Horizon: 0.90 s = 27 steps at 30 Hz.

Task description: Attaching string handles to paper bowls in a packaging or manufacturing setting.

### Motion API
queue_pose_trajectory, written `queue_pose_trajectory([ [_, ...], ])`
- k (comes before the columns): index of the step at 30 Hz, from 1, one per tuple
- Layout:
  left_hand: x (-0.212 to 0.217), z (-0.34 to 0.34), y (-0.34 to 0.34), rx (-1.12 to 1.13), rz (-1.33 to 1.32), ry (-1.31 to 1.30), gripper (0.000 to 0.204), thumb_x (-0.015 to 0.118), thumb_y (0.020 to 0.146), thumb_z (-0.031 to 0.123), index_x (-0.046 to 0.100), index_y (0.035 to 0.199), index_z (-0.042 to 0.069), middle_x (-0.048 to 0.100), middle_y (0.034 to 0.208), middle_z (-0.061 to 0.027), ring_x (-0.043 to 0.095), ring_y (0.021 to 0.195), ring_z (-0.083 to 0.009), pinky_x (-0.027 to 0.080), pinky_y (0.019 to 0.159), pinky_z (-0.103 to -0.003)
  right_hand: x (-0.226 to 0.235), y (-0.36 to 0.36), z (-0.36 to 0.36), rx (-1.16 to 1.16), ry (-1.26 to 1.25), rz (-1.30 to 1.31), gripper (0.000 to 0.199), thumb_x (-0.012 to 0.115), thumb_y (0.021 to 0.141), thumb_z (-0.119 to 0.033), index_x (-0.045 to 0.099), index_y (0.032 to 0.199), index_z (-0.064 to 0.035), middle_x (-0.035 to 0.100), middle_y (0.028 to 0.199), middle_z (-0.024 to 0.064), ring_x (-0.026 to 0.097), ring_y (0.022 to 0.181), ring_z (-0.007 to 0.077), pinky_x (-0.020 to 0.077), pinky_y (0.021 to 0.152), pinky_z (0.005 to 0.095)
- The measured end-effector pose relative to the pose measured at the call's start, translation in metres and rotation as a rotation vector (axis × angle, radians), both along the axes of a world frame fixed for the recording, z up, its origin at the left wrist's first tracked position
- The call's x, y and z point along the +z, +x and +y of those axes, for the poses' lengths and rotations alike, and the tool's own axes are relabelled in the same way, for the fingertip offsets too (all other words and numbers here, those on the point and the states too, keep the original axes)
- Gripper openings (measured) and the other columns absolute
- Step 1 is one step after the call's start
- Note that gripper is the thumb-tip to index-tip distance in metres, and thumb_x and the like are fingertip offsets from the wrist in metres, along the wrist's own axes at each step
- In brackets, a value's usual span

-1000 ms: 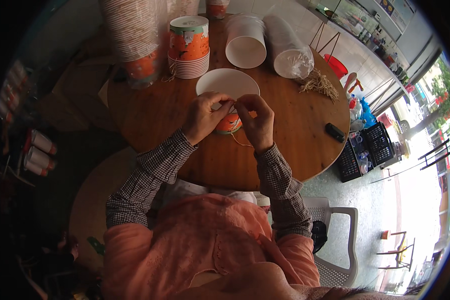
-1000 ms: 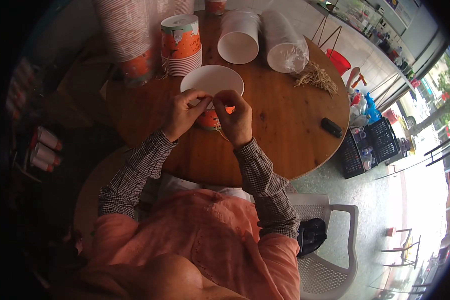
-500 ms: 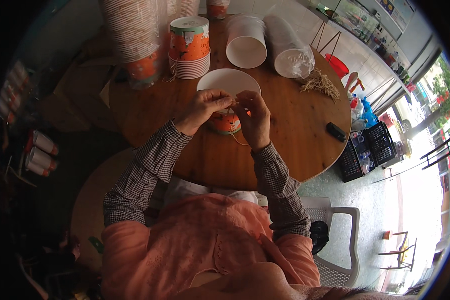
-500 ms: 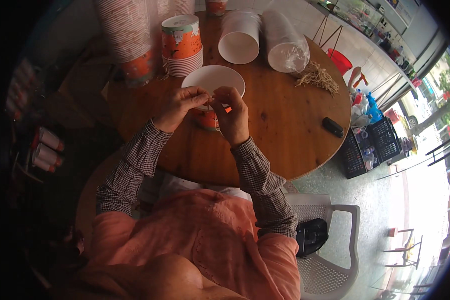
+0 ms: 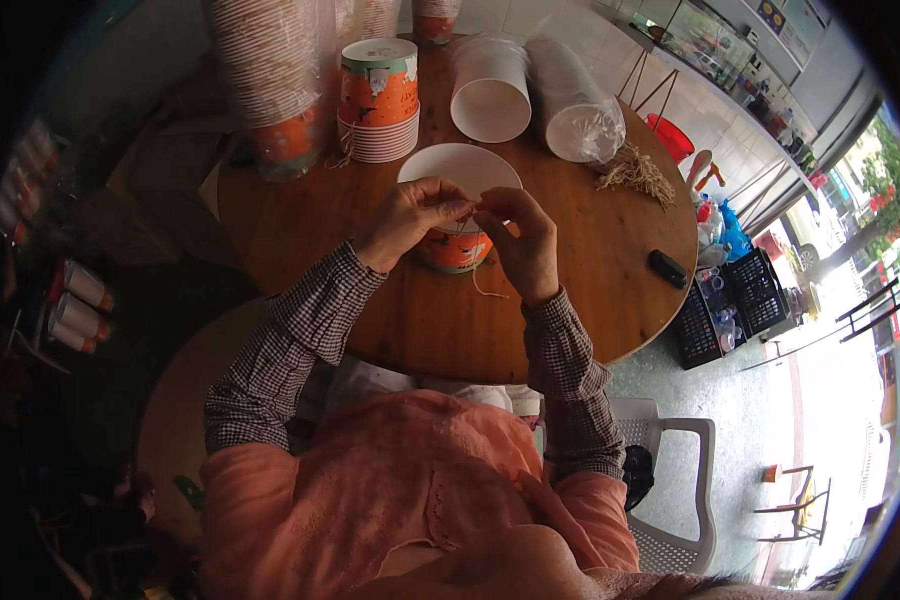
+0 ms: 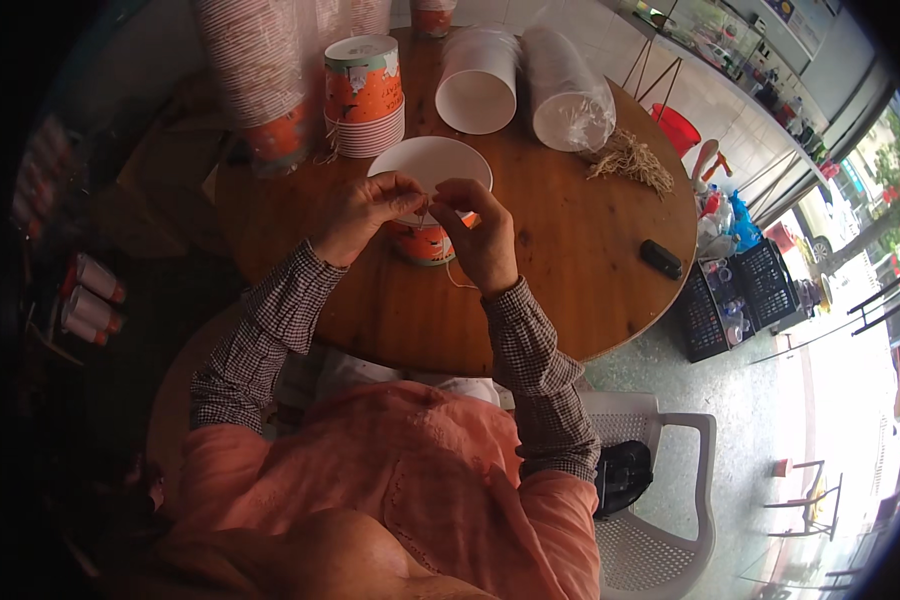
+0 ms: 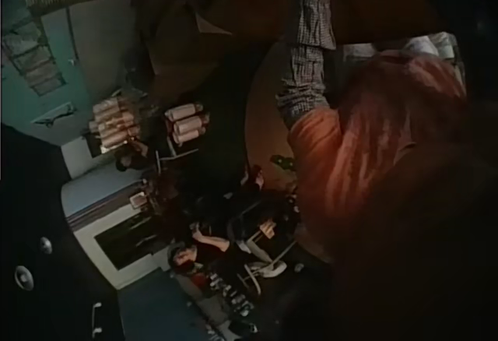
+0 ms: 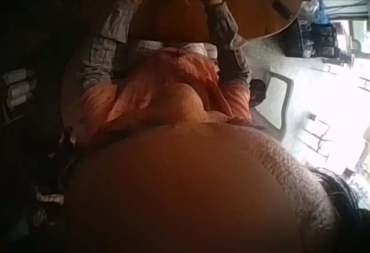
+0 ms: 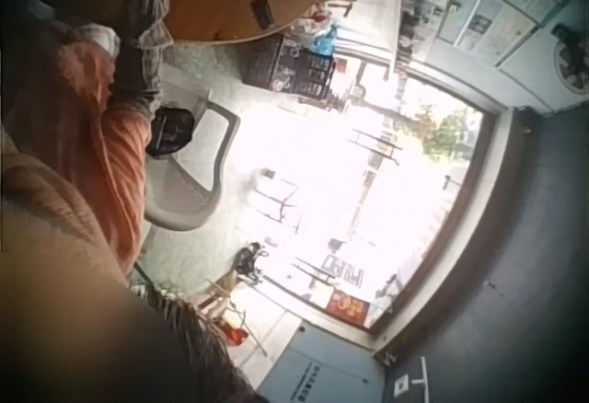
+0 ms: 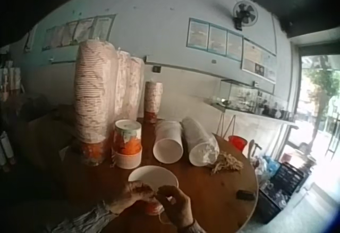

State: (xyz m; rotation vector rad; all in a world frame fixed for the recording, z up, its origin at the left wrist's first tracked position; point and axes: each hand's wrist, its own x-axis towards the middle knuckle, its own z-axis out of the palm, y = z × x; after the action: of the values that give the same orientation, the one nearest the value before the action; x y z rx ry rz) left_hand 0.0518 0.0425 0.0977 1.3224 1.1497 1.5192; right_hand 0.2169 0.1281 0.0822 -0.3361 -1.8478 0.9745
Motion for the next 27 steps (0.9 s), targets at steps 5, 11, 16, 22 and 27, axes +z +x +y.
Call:
queue_pose_trajectory([
  [5,0.0,0.004,0.001,0.007,-0.014,-0.023,0.018,0.066,0.087,0.021,0.066,0.096,0.006,0.066,0.088,0.0008,0.06,0.08,-0.0057,0.051,0.068,-0.022,0.021,0.003,-0.006,-0.043,0.19,-0.053,0.023,0.069,0.078,-0.002,0.064,0.101,-0.0023,0.067,0.089,0.0069,0.064,0.085,0.017,0.0507,0.075,0.0289],
  [11,-0.001,0.004,0.002,-0.003,-0.023,-0.067,0.018,0.067,0.086,0.021,0.066,0.096,0.006,0.065,0.088,0.0009,0.06,0.079,-0.0052,0.05,0.065,-0.021,0.026,0.005,-0.003,-0.089,0.304,-0.083,0.018,0.067,0.079,-0.002,0.066,0.097,-0.0045,0.067,0.09,0.0091,0.065,0.082,0.0226,0.0517,0.072,0.0318],
  [16,-0.004,0.007,-0.003,-0.005,-0.005,-0.088,0.018,0.067,0.086,0.02,0.066,0.096,0.005,0.065,0.087,0.0008,0.06,0.079,-0.0054,0.05,0.067,-0.021,0.034,0.003,-0.012,-0.14,0.332,-0.119,0.017,0.067,0.078,-0.003,0.066,0.095,-0.0061,0.065,0.087,0.0079,0.064,0.079,0.0254,0.0518,0.069,0.0337],
  [22,0.002,0.004,0.0,-0.002,-0.002,-0.108,0.017,0.066,0.086,0.015,0.065,0.097,0.001,0.065,0.089,-0.0014,0.06,0.083,-0.007,0.048,0.077,-0.022,0.03,0.007,0.0,-0.14,0.581,-0.164,0.012,0.065,0.08,-0.004,0.065,0.092,-0.0058,0.065,0.088,0.0068,0.064,0.077,0.0238,0.052,0.066,0.0331],
  [27,0.011,-0.002,0.004,-0.011,0.016,-0.118,0.017,0.063,0.088,0.011,0.064,0.099,-0.001,0.065,0.092,-0.0027,0.06,0.088,-0.0082,0.047,0.084,-0.023,0.017,0.004,-0.005,-0.135,0.215,-0.109,0.008,0.064,0.082,-0.003,0.064,0.09,-0.0047,0.065,0.082,0.0056,0.064,0.071,0.0159,0.0511,0.061,0.0282],
])
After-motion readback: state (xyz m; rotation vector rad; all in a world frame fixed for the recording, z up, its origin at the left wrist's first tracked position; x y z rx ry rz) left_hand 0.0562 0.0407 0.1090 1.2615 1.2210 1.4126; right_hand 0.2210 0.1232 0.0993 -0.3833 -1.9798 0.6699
